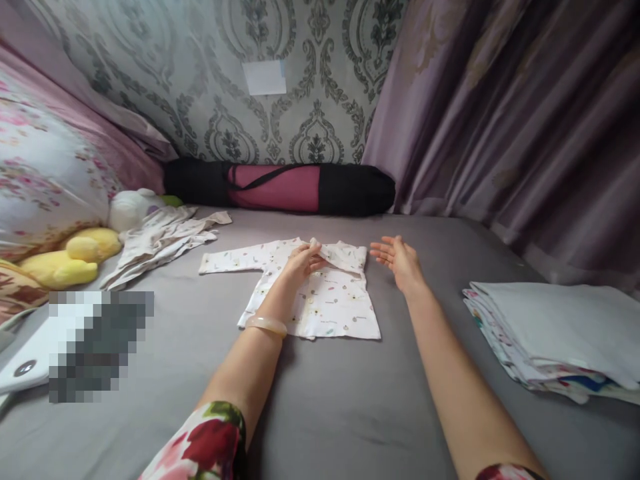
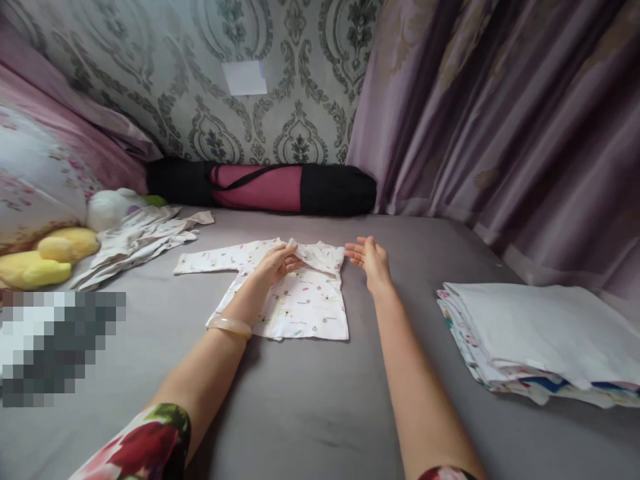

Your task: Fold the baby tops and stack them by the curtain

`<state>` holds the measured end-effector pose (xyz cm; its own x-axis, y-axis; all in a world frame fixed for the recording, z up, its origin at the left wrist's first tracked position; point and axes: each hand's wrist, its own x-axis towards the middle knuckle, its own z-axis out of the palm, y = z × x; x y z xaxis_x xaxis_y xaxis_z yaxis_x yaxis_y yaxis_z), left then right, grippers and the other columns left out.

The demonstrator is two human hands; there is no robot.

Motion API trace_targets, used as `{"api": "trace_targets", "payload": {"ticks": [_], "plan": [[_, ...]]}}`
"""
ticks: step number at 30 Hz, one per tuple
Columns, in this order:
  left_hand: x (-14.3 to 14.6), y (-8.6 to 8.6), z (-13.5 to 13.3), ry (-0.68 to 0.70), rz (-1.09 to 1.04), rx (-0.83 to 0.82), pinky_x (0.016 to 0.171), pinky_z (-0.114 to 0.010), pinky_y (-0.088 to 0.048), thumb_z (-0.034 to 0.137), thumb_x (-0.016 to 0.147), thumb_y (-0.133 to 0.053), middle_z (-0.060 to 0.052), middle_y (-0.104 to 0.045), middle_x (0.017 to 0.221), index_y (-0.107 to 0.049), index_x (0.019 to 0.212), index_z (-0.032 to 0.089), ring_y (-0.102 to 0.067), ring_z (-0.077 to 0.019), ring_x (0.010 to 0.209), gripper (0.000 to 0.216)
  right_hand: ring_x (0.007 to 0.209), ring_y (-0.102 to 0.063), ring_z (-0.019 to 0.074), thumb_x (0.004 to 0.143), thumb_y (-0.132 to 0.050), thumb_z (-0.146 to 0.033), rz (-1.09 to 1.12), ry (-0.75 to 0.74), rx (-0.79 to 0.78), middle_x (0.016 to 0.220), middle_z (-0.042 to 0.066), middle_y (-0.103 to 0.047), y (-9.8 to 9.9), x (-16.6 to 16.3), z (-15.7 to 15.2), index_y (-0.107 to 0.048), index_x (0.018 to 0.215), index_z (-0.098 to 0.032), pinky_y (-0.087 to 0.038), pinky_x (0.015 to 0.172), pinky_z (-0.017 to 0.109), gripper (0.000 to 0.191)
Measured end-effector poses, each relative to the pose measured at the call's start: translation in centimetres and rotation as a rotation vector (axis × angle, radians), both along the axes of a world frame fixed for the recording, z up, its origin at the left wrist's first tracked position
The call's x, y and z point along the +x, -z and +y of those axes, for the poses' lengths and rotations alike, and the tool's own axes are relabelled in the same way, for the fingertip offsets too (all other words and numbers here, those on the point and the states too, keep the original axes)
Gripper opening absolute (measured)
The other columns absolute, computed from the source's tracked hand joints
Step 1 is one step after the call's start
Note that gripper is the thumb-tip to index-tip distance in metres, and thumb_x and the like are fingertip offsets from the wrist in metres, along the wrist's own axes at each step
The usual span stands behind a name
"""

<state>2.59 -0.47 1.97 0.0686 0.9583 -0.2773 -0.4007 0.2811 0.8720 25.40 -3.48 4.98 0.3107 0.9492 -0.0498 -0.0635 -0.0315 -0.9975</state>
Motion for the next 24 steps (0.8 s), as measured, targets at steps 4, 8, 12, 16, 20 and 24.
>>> {"api": "trace_targets", "payload": {"ticks": [4, 8, 12, 16, 20, 24], "plan": [[0.0, -0.2, -0.1, -0.074, 0.172, 0.045, 0.065, -0.024, -0.055, 0.012, 0.072, -0.07, 0.002, -0.057, 0.064, -0.052, 0.077, 0.015, -0.059, -0.0089, 0.056, 0.019, 0.091, -0.071, 0.0161, 0.098, -0.036, -0.03, -0.328, 0.021, 0.012, 0.106, 0.013, -0.073, 2.2, -0.2, 0.8, -0.059, 0.109, -0.014, -0.054, 0.078, 0.028, 0.03], [-0.8, 0.0, -0.6, -0.117, 0.527, 0.184, 0.06, -0.024, -0.051, 0.008, 0.069, -0.061, 0.005, -0.055, 0.068, -0.052, 0.121, 0.019, -0.054, -0.0097, 0.052, 0.053, 0.125, -0.054, 0.0205, 0.095, -0.034, -0.025, -0.873, -0.136, 0.088, 0.133, 0.014, -0.06, 4.0, -2.1, 0.6, -0.057, 0.127, -0.015, -0.04, 0.107, 0.036, 0.041], [-1.4, 0.6, -0.7, -0.023, 0.921, 0.421, 0.084, -0.031, -0.05, 0.009, 0.07, -0.052, -0.005, -0.064, 0.094, -0.058, 0.125, 0.02, -0.063, -0.019, 0.085, 0.056, 0.146, -0.023, 0.0246, 0.097, -0.027, -0.028, -1.252, -0.312, 0.041, 0.156, 0.014, -0.031, 4.7, -3.5, -0.5, -0.039, 0.146, -0.01, -0.021, 0.117, 0.046, 0.053], [-1.7, 1.3, -0.5, 0.032, 1.224, 0.474, 0.097, -0.033, -0.043, 0.011, 0.075, -0.046, -0.012, -0.062, 0.111, -0.065, 0.114, 0.015, -0.059, -0.0235, 0.104, 0.044, 0.147, -0.016, 0.0268, 0.099, -0.02, -0.034, -1.379, -0.386, -0.063, 0.16, 0.015, -0.018, 5.0, -3.6, -0.8, -0.028, 0.151, -0.006, -0.014, 0.118, 0.052, 0.06], [-1.5, 0.8, -1.0, 0.083, 1.483, 0.438, 0.098, -0.038, -0.042, 0.011, 0.078, -0.045, -0.017, -0.058, 0.114, -0.063, 0.116, 0.012, -0.055, -0.0278, 0.11, 0.041, 0.147, -0.017, 0.0269, 0.098, -0.019, -0.034, -1.406, -0.387, -0.088, 0.16, 0.014, -0.016, 5.2, -3.4, -0.6, -0.026, 0.152, -0.005, -0.015, 0.118, 0.051, 0.061], [-0.4, 0.1, -1.9, 0.046, 1.66, 0.525, 0.105, -0.045, -0.034, 0.012, 0.084, -0.042, -0.02, -0.044, 0.14, -0.056, 0.126, 0.012, -0.041, -0.0327, 0.13, 0.044, 0.147, -0.018, 0.0279, 0.098, -0.02, -0.032, -1.424, -0.377, -0.05, 0.16, 0.016, -0.019, 4.7, -3.7, -0.7, -0.03, 0.15, -0.005, -0.015, 0.117, 0.054, 0.06]]}}
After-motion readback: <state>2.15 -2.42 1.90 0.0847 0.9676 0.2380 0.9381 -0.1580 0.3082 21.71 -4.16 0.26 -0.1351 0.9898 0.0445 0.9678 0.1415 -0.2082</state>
